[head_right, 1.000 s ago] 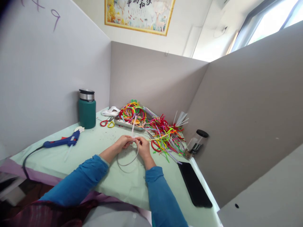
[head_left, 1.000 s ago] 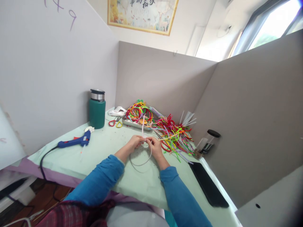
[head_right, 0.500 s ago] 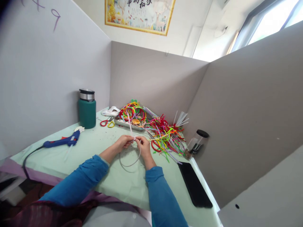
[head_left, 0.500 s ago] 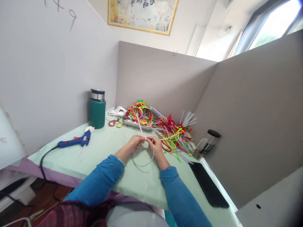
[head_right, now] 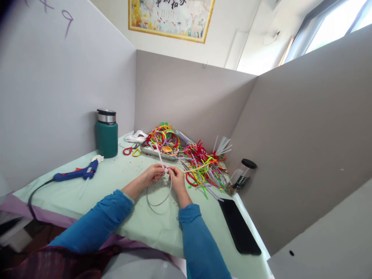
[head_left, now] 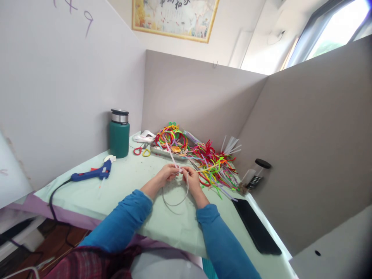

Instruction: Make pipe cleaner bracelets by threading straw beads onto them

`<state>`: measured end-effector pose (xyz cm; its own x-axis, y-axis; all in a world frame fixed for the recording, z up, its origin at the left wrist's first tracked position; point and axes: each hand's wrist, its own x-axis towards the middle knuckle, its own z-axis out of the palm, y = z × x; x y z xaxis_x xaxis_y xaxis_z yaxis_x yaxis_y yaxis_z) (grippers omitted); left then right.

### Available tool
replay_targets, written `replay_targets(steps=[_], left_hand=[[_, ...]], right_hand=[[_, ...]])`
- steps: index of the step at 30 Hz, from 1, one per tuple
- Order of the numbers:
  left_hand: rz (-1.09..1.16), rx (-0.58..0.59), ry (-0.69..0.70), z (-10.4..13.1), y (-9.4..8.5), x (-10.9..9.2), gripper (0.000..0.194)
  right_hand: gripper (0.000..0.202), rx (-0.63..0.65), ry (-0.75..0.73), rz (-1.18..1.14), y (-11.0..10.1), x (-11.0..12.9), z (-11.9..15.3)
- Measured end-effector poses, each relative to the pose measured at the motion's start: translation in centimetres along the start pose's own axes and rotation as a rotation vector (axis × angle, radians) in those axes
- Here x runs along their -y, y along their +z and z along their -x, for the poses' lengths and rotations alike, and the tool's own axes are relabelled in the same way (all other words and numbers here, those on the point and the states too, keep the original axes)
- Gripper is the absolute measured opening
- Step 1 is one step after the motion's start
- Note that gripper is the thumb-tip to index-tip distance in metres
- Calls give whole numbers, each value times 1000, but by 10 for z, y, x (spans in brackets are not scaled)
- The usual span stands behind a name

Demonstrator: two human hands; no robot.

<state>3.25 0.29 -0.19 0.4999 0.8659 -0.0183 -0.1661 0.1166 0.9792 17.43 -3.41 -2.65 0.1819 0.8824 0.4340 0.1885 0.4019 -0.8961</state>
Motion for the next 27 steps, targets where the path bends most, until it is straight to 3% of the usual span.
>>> replay_targets(steps=[3,9,16,27], left_hand=[[27,-6,11,-1,0,1,38],[31,-110,-10,3,1,-2,75],[-42,-91,75,1,2,0,38],[-180,-99,237,-4,1,5,39]], right_hand=[[24,2,8,8,0,1,1],[29,-4,-25,-28,0,2,2],[28,28,-24,-59,0,3,1],[36,13,4,-60,-1,-2,1]])
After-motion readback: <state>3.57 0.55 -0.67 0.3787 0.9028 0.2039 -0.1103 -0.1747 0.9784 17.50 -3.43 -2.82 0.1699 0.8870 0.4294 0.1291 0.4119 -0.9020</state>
